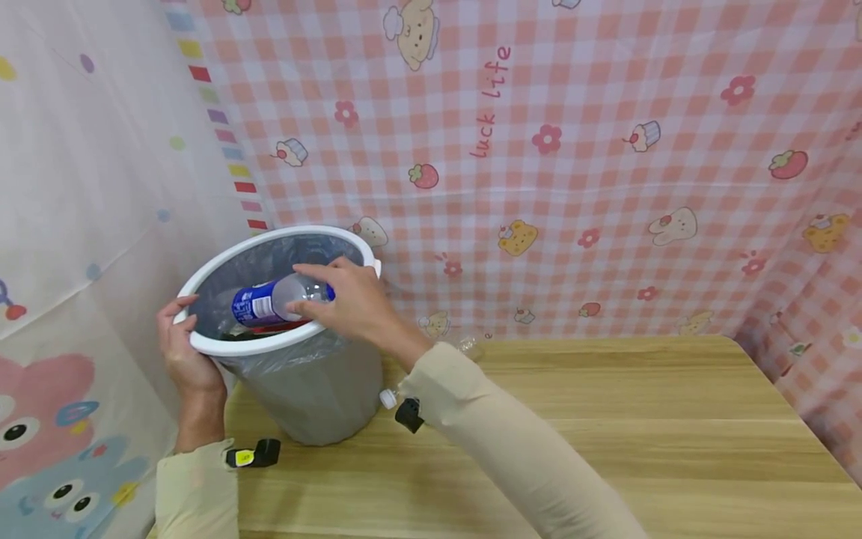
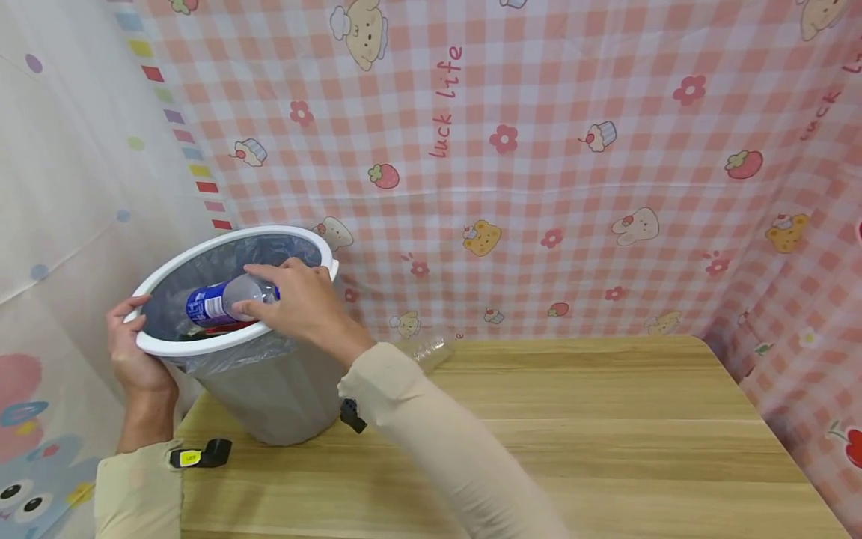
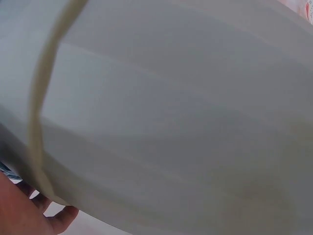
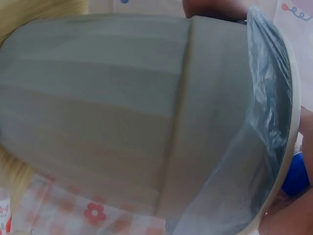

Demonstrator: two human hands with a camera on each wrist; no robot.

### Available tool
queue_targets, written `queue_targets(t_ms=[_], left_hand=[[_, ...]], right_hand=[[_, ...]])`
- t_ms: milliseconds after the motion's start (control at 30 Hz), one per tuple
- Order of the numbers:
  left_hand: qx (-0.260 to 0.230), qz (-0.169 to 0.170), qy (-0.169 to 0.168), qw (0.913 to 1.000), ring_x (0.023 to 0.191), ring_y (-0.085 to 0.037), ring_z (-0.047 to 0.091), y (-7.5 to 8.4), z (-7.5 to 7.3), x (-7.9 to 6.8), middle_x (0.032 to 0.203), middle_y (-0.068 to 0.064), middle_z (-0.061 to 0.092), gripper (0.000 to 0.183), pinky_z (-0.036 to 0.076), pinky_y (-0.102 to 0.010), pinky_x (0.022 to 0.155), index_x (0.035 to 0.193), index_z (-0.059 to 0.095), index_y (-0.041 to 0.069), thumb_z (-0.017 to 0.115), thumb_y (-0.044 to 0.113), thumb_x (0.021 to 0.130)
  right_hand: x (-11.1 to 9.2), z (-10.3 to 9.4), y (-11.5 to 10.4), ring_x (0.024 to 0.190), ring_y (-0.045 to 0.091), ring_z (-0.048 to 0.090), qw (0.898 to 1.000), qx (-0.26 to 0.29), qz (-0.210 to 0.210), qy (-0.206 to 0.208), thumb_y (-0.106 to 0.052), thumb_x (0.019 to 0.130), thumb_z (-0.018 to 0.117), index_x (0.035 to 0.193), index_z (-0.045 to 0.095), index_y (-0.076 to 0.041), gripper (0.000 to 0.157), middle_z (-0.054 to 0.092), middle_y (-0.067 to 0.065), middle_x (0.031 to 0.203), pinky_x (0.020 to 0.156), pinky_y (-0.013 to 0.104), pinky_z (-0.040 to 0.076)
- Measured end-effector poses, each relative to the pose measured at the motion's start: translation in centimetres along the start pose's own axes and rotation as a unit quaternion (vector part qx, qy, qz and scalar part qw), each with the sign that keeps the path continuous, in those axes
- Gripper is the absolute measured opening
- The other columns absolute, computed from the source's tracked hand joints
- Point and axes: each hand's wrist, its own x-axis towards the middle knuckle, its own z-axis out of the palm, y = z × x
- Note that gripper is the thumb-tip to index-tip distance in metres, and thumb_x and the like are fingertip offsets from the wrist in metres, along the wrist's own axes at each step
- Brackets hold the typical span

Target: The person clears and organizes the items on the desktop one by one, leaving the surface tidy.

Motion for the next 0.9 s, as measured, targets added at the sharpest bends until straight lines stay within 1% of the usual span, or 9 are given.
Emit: queue_targets(t_ms=[200, 300, 467, 700, 767, 900], left_hand=[[0.002, -0.004, 0.000, 1.0000, 0.113, -0.019, 0.048, 0.05, -0.09, -0.03, 0.125, -0.007, 0.055, 0.033, 0.034, -0.027, 0.094, 0.113, 0.062, 0.009, 0.034, 0.012, 0.096], [0.001, -0.003, -0.003, 1.0000, 0.113, -0.018, 0.048, 0.05, -0.04, -0.01, 0.124, -0.007, 0.055, 0.033, 0.033, -0.027, 0.094, 0.113, 0.062, 0.009, 0.034, 0.011, 0.096], [0.001, -0.005, -0.008, 1.0000, 0.112, -0.018, 0.048, 0.00, -0.01, 0.04, 0.124, -0.007, 0.055, 0.033, 0.033, -0.027, 0.094, 0.113, 0.062, 0.010, 0.033, 0.010, 0.096], [0.001, -0.003, -0.005, 1.0000, 0.115, -0.018, 0.047, -0.06, -0.08, 0.15, 0.125, -0.006, 0.055, 0.033, 0.033, -0.026, 0.095, 0.111, 0.062, 0.011, 0.034, 0.010, 0.096], [0.006, -0.003, -0.005, 1.0000, 0.115, -0.017, 0.047, -0.03, -0.13, 0.15, 0.125, -0.005, 0.055, 0.033, 0.032, -0.025, 0.095, 0.111, 0.063, 0.011, 0.034, 0.010, 0.096], [0.019, -0.004, -0.008, 0.9998, 0.115, -0.017, 0.046, 0.05, -0.18, 0.08, 0.127, -0.005, 0.054, 0.033, 0.031, -0.025, 0.094, 0.112, 0.063, 0.012, 0.033, 0.012, 0.096]], right_hand=[[0.22, 0.50, -0.58, 0.117, 0.014, 0.055, 1.000, -0.024, 0.016, -0.005, -0.053, 0.093, 0.061, 0.144, 0.052, -0.031, 0.056, 0.064, -0.002, 0.126, 0.105, 0.038, 0.034], [0.32, 0.64, -0.64, 0.115, 0.014, 0.056, 0.999, -0.035, 0.025, 0.003, -0.053, 0.094, 0.059, 0.143, 0.052, -0.031, 0.054, 0.064, -0.001, 0.125, 0.103, 0.038, 0.036], [0.41, 0.77, -0.72, 0.113, 0.017, 0.058, 0.998, -0.034, 0.042, 0.011, -0.053, 0.094, 0.059, 0.144, 0.052, -0.030, 0.056, 0.064, 0.001, 0.125, 0.101, 0.038, 0.039], [0.65, 0.84, -0.84, 0.128, 0.021, 0.054, 0.998, -0.022, 0.065, 0.006, -0.054, 0.093, 0.060, 0.150, 0.044, -0.025, 0.066, 0.059, 0.002, 0.139, 0.111, 0.041, 0.033], [0.77, 0.90, -0.87, 0.130, 0.021, 0.053, 0.997, -0.033, 0.073, -0.002, -0.055, 0.093, 0.058, 0.151, 0.041, -0.025, 0.067, 0.058, 0.002, 0.140, 0.112, 0.039, 0.032], [0.95, 0.94, -1.04, 0.133, 0.019, 0.050, 0.992, -0.087, 0.083, -0.030, -0.054, 0.097, 0.051, 0.154, 0.035, -0.025, 0.065, 0.054, 0.002, 0.144, 0.112, 0.037, 0.029]])
